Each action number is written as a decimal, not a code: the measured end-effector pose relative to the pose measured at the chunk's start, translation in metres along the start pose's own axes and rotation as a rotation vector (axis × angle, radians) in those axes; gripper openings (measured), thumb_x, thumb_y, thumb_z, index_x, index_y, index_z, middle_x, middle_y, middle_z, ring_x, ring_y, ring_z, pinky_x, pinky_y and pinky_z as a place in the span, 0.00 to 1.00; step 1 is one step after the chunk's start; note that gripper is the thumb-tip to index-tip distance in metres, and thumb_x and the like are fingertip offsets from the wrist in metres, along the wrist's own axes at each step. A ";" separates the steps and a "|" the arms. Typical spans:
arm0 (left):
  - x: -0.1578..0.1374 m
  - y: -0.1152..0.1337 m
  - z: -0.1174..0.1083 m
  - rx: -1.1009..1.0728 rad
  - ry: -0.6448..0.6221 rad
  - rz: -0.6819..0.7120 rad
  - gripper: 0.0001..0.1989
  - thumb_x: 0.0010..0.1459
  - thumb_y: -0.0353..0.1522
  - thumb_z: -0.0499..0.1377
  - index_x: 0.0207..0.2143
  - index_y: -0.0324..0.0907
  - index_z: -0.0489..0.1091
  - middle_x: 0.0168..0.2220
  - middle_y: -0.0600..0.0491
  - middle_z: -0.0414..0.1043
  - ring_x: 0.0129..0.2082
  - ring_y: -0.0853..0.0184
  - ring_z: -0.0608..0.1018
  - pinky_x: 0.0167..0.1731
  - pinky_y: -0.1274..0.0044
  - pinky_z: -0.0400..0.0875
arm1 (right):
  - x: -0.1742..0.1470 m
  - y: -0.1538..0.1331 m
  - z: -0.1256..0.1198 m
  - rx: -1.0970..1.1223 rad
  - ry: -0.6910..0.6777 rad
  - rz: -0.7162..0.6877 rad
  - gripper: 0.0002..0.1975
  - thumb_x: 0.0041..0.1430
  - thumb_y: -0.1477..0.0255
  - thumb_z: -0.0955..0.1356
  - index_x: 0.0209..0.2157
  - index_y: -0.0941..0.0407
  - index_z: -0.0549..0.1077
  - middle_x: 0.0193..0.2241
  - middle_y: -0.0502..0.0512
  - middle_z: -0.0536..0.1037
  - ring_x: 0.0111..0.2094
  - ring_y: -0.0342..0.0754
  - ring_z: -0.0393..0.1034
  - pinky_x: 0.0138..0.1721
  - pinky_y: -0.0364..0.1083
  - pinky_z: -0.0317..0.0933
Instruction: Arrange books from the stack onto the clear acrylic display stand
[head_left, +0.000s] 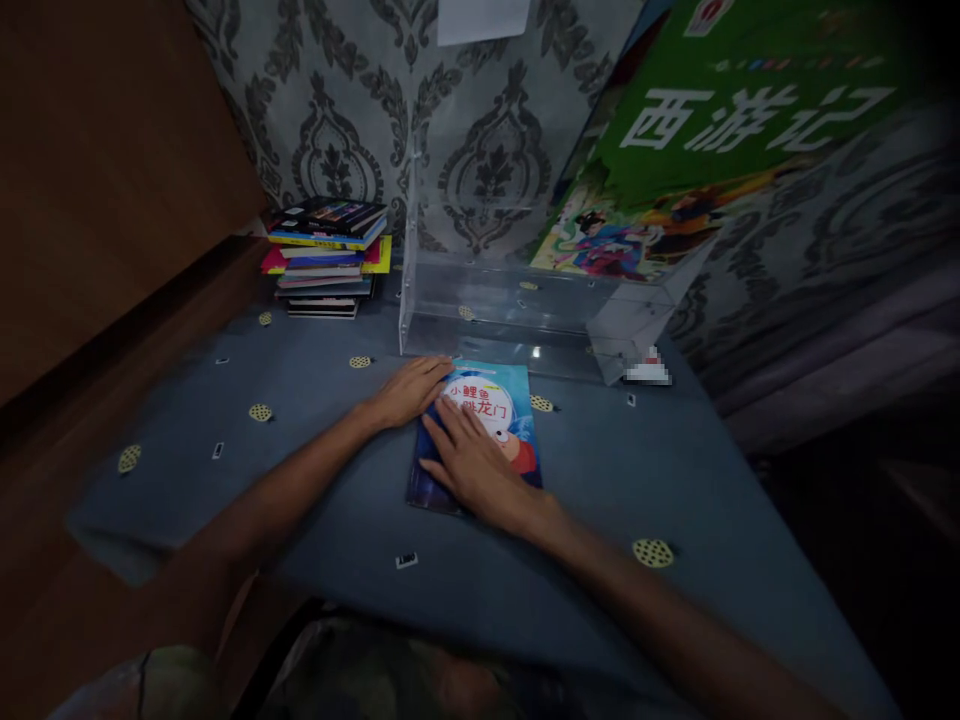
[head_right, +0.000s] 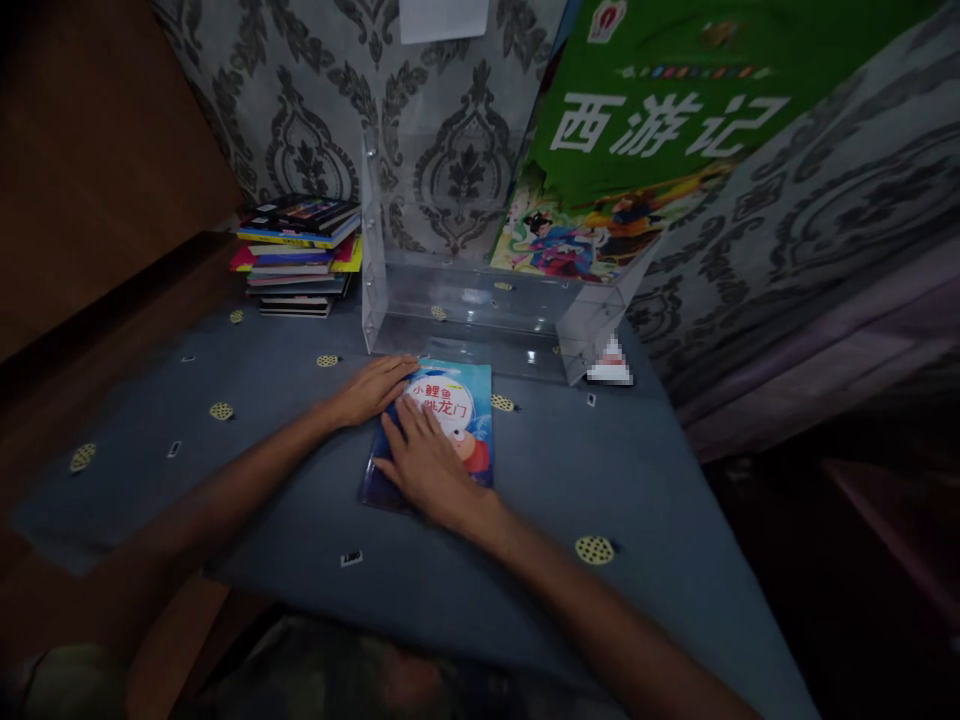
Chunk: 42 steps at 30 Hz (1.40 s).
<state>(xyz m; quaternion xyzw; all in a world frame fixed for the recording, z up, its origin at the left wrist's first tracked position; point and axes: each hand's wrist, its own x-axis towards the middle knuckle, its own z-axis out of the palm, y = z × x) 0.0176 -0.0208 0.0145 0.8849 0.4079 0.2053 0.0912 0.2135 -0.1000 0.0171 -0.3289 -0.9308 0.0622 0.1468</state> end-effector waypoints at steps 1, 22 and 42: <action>0.000 0.000 0.000 0.004 0.000 -0.001 0.19 0.73 0.35 0.46 0.60 0.39 0.65 0.63 0.42 0.67 0.64 0.60 0.69 0.64 0.62 0.62 | -0.002 -0.009 0.000 0.004 -0.009 -0.011 0.29 0.70 0.59 0.62 0.66 0.60 0.62 0.68 0.70 0.61 0.71 0.62 0.50 0.68 0.66 0.50; 0.007 0.024 -0.008 0.197 -0.081 -0.058 0.18 0.71 0.30 0.47 0.59 0.40 0.67 0.62 0.44 0.69 0.64 0.59 0.69 0.64 0.61 0.60 | -0.087 0.006 -0.024 -0.021 0.064 0.044 0.25 0.72 0.66 0.60 0.67 0.57 0.61 0.67 0.65 0.64 0.70 0.57 0.52 0.67 0.64 0.56; 0.079 0.067 0.032 0.145 -0.130 0.153 0.19 0.72 0.34 0.48 0.60 0.41 0.67 0.64 0.46 0.67 0.63 0.62 0.69 0.61 0.66 0.61 | -0.088 0.007 -0.030 0.065 0.045 0.043 0.27 0.71 0.62 0.63 0.67 0.56 0.61 0.68 0.66 0.61 0.71 0.58 0.49 0.68 0.65 0.52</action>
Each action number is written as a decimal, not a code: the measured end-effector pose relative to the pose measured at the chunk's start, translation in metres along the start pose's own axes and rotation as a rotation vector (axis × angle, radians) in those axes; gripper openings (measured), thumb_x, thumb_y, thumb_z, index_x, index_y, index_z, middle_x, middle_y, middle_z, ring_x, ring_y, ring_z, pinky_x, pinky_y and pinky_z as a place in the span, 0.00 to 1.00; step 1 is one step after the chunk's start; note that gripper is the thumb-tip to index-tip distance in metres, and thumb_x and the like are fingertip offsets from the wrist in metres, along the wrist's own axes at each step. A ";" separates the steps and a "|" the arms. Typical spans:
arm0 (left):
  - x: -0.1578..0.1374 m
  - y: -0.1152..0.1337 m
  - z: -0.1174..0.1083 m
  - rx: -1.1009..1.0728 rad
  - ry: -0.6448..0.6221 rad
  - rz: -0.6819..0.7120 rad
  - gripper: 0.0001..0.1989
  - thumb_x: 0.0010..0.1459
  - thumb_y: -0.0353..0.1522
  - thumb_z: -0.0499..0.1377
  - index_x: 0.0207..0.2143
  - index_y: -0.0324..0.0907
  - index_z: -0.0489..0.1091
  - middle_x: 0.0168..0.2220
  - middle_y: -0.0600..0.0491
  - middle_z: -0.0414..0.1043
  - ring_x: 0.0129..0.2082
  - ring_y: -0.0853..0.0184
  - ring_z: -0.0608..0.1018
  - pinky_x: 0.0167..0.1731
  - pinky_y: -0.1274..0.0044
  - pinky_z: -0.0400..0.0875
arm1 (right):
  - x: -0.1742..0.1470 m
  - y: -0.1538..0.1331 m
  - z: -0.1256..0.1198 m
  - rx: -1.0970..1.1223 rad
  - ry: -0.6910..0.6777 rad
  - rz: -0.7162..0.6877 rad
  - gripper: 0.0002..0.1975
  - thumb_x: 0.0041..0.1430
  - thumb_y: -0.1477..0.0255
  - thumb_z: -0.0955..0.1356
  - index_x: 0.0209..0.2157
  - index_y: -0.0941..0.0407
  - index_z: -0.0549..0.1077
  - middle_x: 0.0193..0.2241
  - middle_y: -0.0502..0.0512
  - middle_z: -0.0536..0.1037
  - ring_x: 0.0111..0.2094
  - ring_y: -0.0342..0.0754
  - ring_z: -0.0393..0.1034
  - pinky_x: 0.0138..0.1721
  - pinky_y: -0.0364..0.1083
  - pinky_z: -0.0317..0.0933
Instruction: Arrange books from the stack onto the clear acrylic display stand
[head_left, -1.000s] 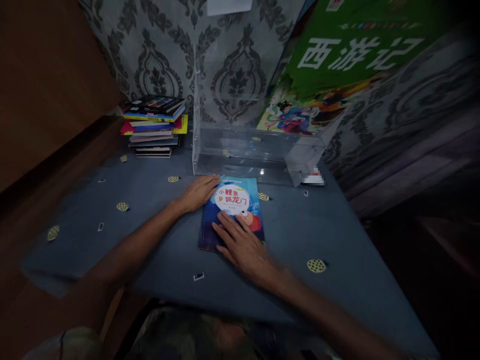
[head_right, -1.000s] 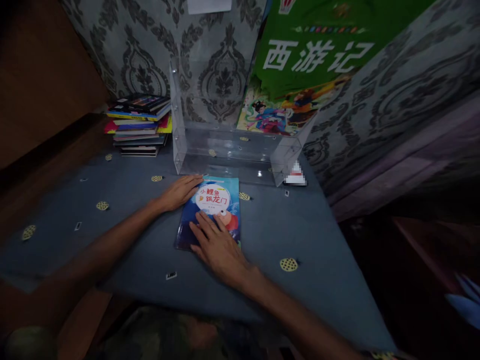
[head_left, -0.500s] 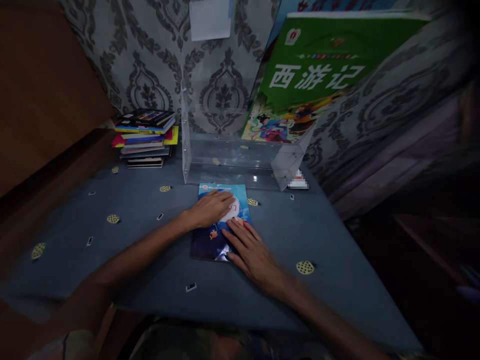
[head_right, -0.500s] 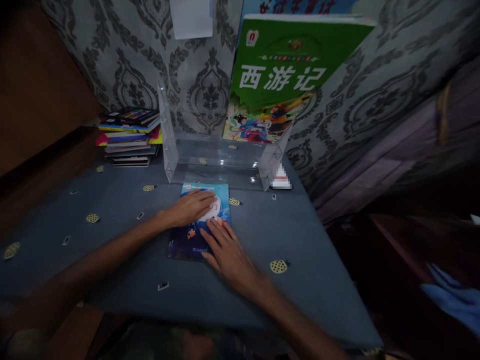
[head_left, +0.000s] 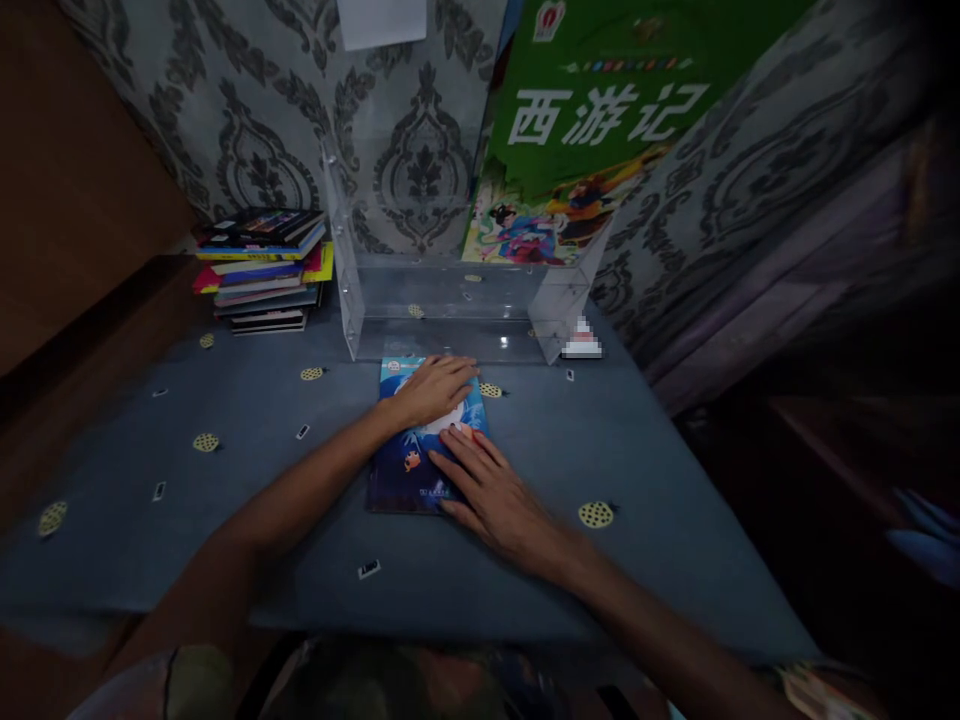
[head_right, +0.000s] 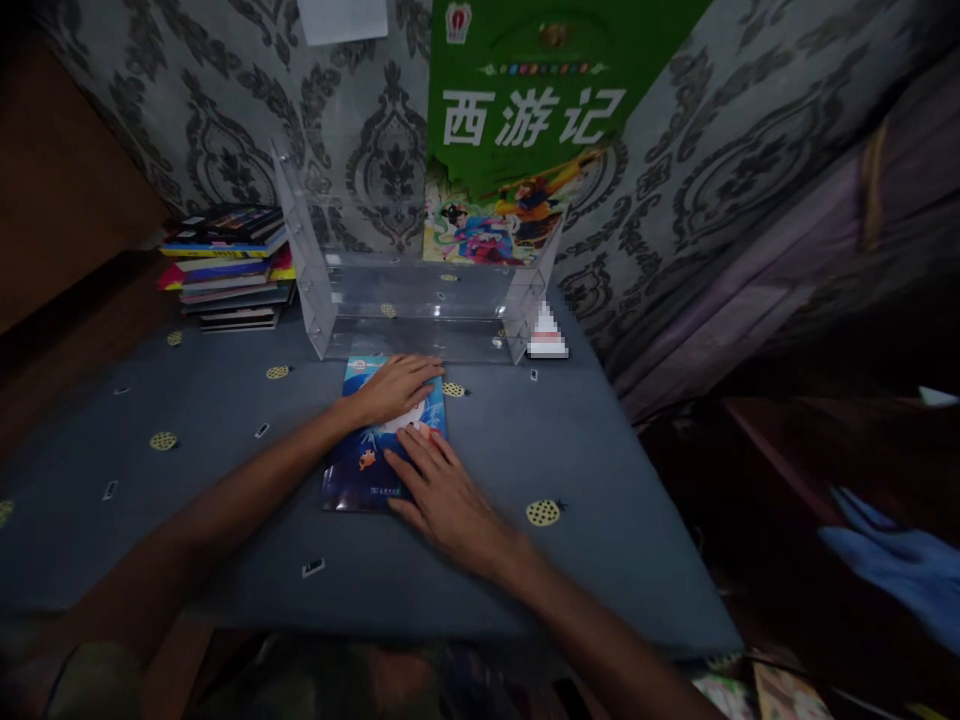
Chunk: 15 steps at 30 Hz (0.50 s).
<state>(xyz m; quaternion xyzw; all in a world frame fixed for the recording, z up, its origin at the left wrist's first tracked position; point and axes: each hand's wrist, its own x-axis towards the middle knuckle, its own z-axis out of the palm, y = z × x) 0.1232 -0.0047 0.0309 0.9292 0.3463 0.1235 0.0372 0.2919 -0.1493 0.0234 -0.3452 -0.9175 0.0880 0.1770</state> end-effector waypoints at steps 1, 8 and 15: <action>0.000 0.000 0.000 0.000 0.001 0.001 0.19 0.72 0.35 0.48 0.60 0.41 0.67 0.64 0.46 0.67 0.63 0.61 0.69 0.61 0.66 0.61 | -0.001 0.001 -0.001 0.002 -0.005 -0.006 0.28 0.71 0.62 0.63 0.68 0.56 0.60 0.68 0.66 0.61 0.71 0.58 0.48 0.68 0.65 0.52; 0.000 -0.003 0.003 -0.032 -0.001 0.006 0.19 0.73 0.35 0.47 0.61 0.42 0.66 0.65 0.46 0.67 0.64 0.62 0.68 0.62 0.66 0.60 | -0.013 0.003 -0.006 -0.011 0.019 -0.008 0.31 0.70 0.67 0.65 0.70 0.54 0.55 0.71 0.62 0.56 0.72 0.56 0.44 0.69 0.63 0.52; -0.003 -0.003 0.001 -0.061 -0.024 -0.009 0.20 0.73 0.35 0.46 0.62 0.43 0.64 0.67 0.47 0.64 0.66 0.63 0.66 0.64 0.66 0.58 | -0.013 0.003 -0.008 -0.019 0.005 -0.007 0.29 0.71 0.67 0.64 0.69 0.56 0.57 0.70 0.63 0.57 0.73 0.56 0.43 0.69 0.61 0.51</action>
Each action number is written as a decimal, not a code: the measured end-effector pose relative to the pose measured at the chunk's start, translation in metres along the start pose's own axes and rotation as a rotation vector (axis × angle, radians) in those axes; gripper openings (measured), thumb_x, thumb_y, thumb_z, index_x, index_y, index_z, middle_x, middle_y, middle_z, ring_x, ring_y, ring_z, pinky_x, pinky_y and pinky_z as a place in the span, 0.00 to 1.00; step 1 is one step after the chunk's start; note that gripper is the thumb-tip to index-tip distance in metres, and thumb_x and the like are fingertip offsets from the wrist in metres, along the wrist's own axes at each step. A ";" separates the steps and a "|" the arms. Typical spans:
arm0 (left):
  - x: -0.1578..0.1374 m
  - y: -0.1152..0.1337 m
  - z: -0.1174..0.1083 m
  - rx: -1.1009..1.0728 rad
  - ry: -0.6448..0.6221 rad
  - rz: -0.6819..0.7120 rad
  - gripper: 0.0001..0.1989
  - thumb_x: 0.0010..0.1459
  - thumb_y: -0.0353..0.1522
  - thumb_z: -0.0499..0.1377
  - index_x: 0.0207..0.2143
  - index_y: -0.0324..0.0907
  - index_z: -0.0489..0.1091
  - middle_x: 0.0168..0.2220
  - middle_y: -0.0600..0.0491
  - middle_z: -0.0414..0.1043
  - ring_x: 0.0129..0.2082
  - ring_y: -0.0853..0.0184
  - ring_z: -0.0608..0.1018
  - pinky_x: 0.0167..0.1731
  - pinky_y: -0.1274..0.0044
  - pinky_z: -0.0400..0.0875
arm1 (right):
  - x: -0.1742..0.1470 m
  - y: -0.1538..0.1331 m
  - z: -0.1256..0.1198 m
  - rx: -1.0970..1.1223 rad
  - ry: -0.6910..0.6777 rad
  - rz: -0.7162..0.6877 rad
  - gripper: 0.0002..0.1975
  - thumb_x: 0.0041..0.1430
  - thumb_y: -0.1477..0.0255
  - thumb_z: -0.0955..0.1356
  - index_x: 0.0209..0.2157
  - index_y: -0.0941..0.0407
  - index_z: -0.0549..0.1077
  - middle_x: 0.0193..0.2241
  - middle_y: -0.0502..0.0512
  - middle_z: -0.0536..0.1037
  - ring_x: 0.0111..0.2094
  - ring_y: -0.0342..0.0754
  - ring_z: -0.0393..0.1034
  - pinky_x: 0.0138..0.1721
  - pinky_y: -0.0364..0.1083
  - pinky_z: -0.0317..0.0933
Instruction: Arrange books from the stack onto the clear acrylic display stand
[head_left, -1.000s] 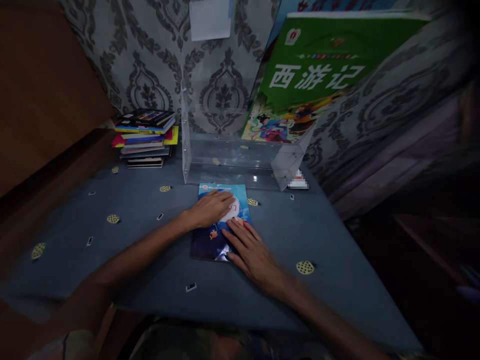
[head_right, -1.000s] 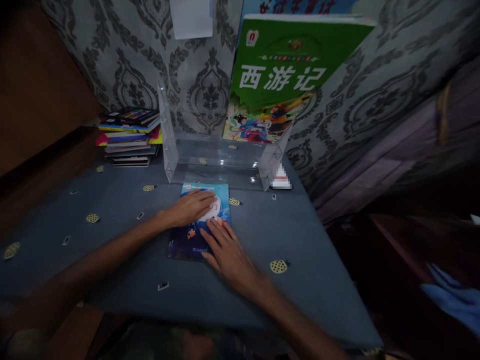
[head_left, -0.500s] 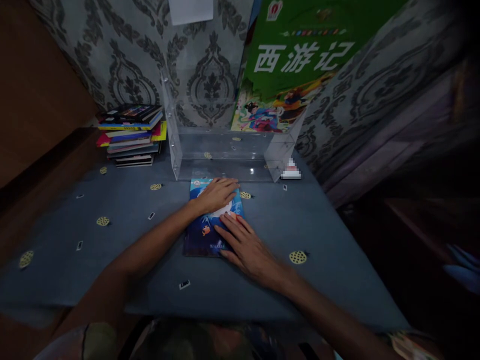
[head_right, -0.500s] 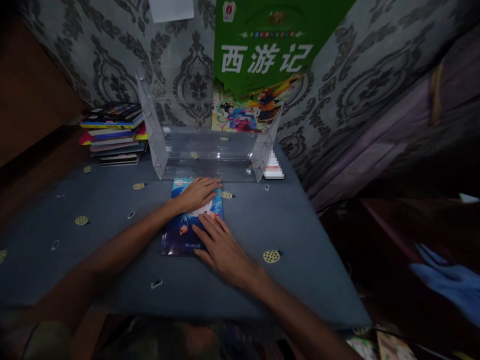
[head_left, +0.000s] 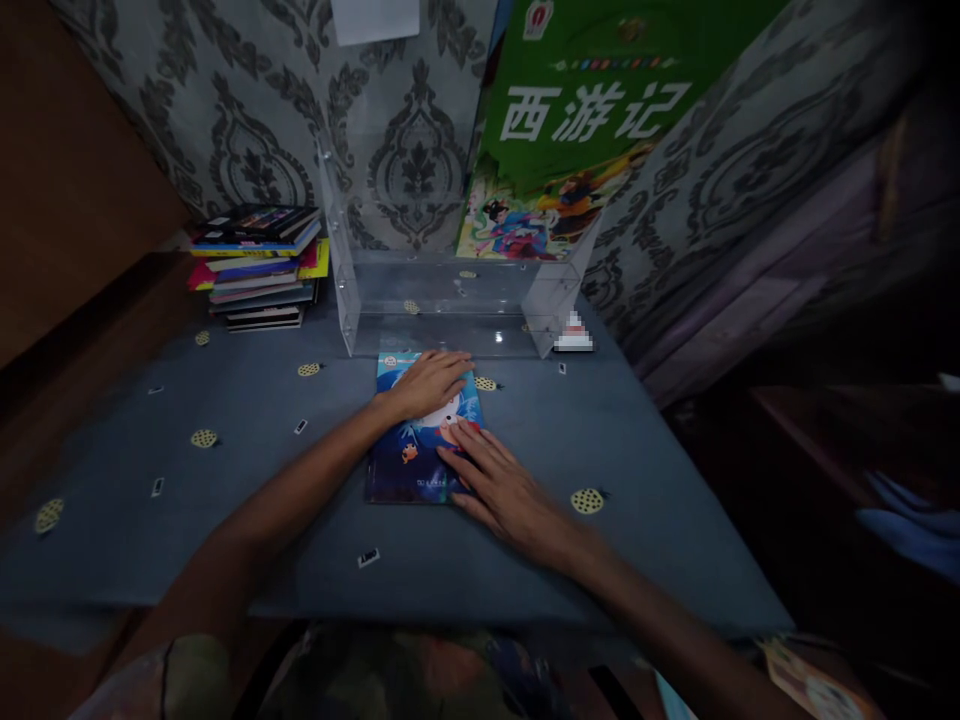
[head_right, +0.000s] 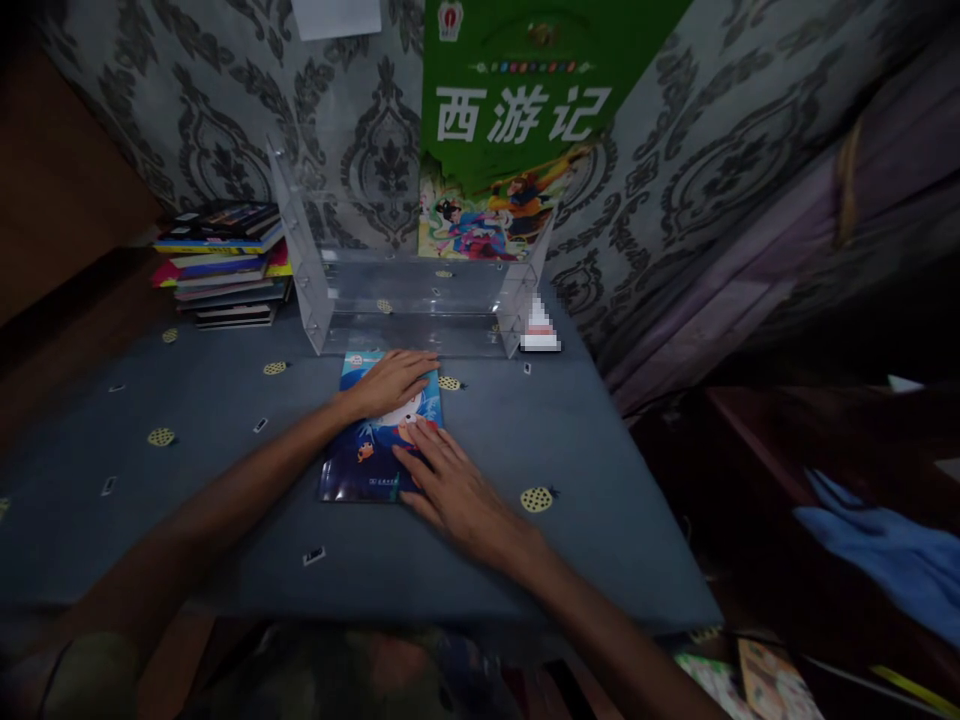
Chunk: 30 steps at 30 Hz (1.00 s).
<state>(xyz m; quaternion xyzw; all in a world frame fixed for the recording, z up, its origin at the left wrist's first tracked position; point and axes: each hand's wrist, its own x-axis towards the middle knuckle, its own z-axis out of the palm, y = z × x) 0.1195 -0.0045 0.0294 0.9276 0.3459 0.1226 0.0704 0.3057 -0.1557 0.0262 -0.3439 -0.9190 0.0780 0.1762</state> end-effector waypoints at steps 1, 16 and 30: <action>0.000 0.000 -0.001 -0.006 -0.001 0.000 0.20 0.73 0.35 0.46 0.63 0.42 0.64 0.67 0.47 0.64 0.66 0.63 0.66 0.64 0.66 0.58 | 0.000 0.000 0.001 0.009 0.001 0.001 0.29 0.71 0.67 0.64 0.69 0.55 0.56 0.70 0.63 0.57 0.73 0.56 0.43 0.69 0.62 0.51; -0.037 -0.004 -0.007 0.053 0.144 -0.178 0.17 0.69 0.31 0.50 0.56 0.40 0.70 0.59 0.44 0.72 0.61 0.61 0.72 0.63 0.64 0.61 | 0.019 0.039 0.001 0.177 0.177 0.328 0.23 0.71 0.63 0.61 0.61 0.59 0.70 0.65 0.69 0.66 0.66 0.59 0.61 0.63 0.61 0.62; -0.054 0.019 -0.036 -0.063 0.015 -0.130 0.13 0.68 0.40 0.55 0.46 0.43 0.74 0.49 0.49 0.77 0.51 0.60 0.78 0.52 0.70 0.72 | 0.013 -0.043 -0.004 0.449 0.149 0.270 0.16 0.66 0.68 0.64 0.51 0.53 0.77 0.53 0.60 0.80 0.53 0.56 0.75 0.55 0.58 0.69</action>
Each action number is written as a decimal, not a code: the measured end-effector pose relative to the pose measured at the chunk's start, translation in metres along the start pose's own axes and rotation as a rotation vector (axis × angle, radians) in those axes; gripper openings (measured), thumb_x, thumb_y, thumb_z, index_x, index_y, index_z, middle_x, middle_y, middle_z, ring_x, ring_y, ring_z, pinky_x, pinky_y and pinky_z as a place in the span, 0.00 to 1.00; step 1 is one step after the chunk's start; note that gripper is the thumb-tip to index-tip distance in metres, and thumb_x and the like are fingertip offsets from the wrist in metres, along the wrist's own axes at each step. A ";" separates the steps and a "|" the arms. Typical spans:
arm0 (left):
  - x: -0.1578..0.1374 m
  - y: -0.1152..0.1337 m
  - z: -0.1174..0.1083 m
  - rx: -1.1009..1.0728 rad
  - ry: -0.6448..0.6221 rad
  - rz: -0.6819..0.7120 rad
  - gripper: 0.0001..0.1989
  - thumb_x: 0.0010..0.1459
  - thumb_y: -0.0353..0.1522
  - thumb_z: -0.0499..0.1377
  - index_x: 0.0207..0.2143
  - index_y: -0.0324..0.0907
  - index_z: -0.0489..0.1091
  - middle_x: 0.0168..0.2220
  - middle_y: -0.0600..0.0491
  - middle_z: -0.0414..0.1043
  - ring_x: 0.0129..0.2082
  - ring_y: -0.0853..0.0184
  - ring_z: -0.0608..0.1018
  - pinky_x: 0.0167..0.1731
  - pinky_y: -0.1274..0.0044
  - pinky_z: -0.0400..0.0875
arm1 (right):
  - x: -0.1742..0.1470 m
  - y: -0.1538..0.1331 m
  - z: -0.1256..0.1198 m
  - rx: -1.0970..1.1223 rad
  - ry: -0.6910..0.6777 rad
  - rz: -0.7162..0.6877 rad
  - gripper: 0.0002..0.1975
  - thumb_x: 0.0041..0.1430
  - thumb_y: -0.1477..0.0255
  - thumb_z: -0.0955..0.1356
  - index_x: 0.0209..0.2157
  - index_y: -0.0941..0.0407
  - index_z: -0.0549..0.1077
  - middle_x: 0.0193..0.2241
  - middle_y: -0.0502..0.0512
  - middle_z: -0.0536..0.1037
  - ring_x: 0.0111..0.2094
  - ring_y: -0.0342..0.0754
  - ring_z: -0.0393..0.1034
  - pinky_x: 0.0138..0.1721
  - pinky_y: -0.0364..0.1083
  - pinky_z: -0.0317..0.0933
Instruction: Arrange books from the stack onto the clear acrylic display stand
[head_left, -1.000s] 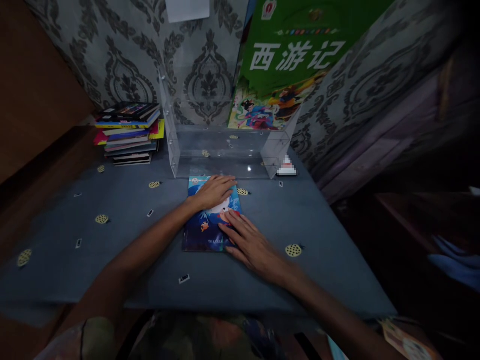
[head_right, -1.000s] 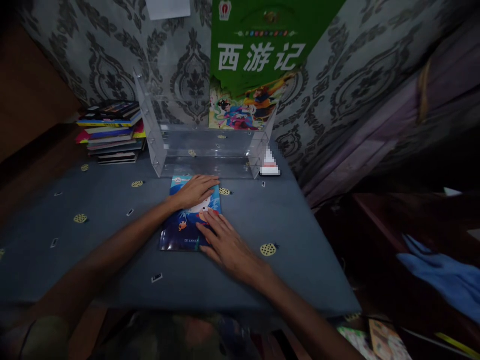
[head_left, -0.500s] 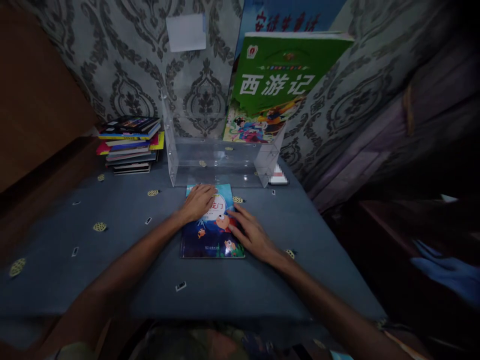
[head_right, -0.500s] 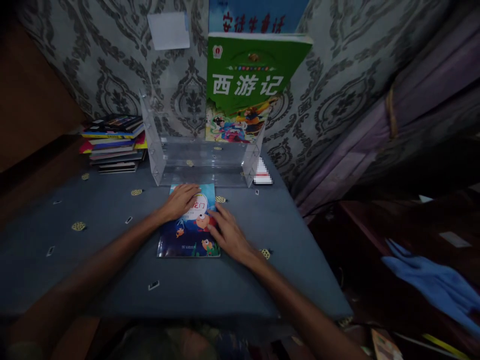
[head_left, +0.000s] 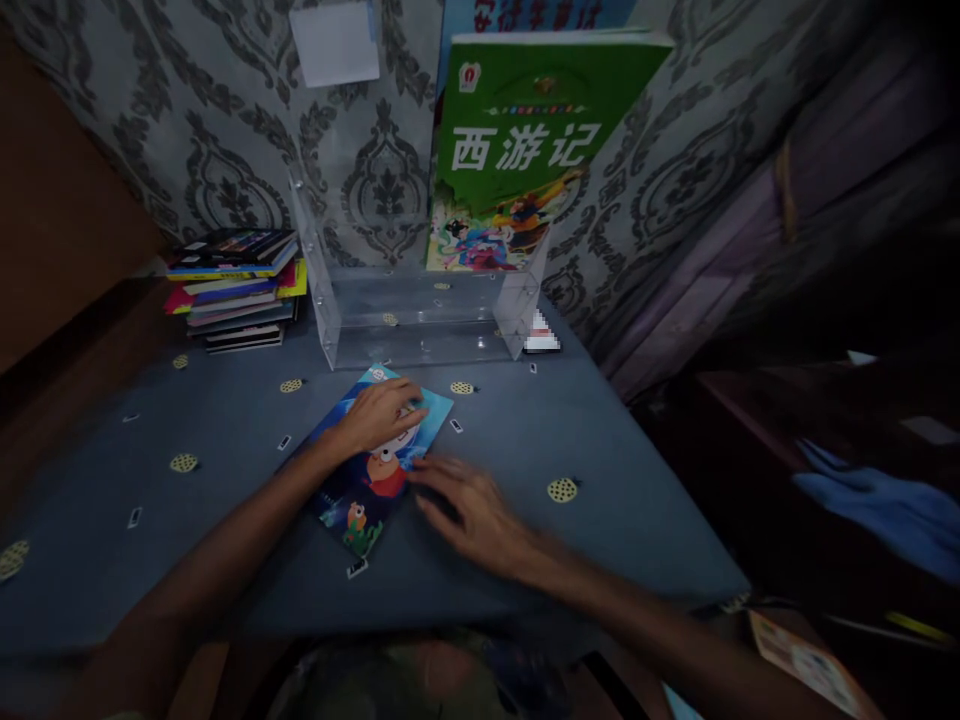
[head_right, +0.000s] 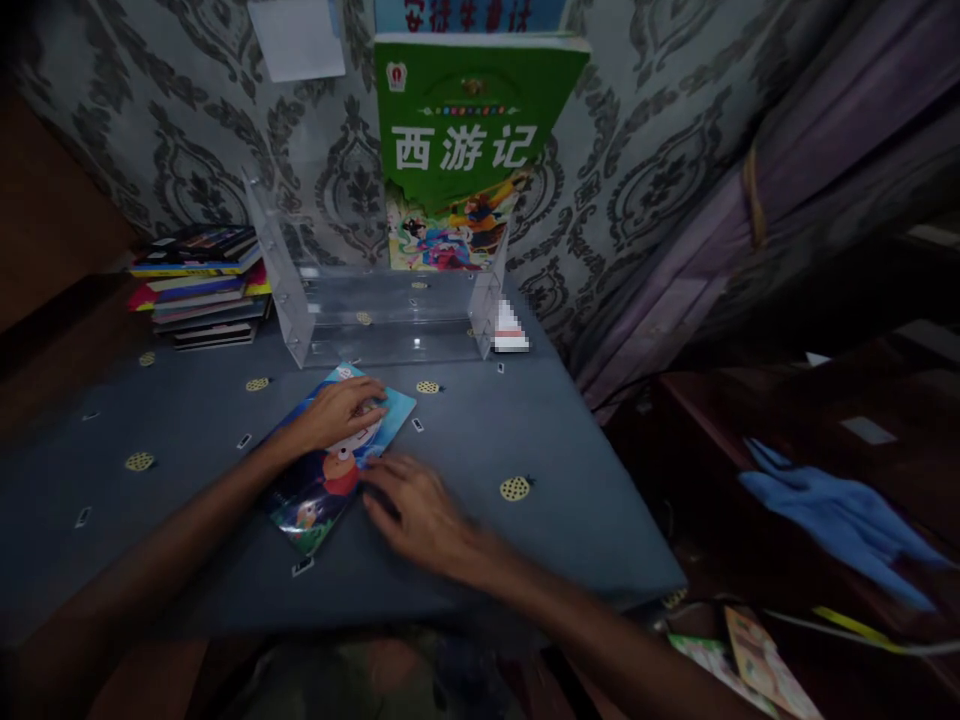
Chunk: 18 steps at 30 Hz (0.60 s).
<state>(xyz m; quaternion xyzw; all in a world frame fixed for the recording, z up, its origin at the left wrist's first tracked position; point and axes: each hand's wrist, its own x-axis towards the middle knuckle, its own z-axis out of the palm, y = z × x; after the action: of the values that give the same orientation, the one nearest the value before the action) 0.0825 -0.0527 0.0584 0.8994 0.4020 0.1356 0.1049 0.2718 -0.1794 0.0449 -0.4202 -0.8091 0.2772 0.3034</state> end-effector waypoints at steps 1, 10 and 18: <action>-0.002 0.007 0.002 0.041 -0.002 -0.019 0.14 0.67 0.41 0.56 0.47 0.43 0.73 0.48 0.47 0.76 0.51 0.59 0.78 0.52 0.69 0.71 | 0.005 0.007 -0.002 0.085 0.031 0.047 0.16 0.66 0.68 0.64 0.50 0.52 0.77 0.48 0.58 0.82 0.48 0.55 0.78 0.51 0.56 0.72; -0.009 0.064 0.011 0.356 -0.044 -0.178 0.19 0.64 0.43 0.59 0.48 0.36 0.68 0.51 0.38 0.71 0.53 0.50 0.74 0.53 0.60 0.68 | 0.070 0.083 -0.024 0.493 0.568 0.287 0.13 0.59 0.62 0.67 0.39 0.55 0.75 0.30 0.54 0.83 0.30 0.48 0.79 0.36 0.49 0.73; -0.001 0.070 0.003 0.393 -0.119 -0.174 0.11 0.67 0.35 0.55 0.43 0.37 0.72 0.45 0.39 0.75 0.50 0.52 0.76 0.45 0.66 0.73 | 0.067 0.083 -0.019 0.461 0.638 0.233 0.13 0.62 0.61 0.64 0.42 0.54 0.74 0.31 0.52 0.82 0.28 0.45 0.76 0.33 0.46 0.70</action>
<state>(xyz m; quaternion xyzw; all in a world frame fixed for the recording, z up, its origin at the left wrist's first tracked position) 0.1315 -0.0999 0.0767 0.8708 0.4900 -0.0082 -0.0377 0.2967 -0.0779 0.0162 -0.4951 -0.5380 0.3395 0.5918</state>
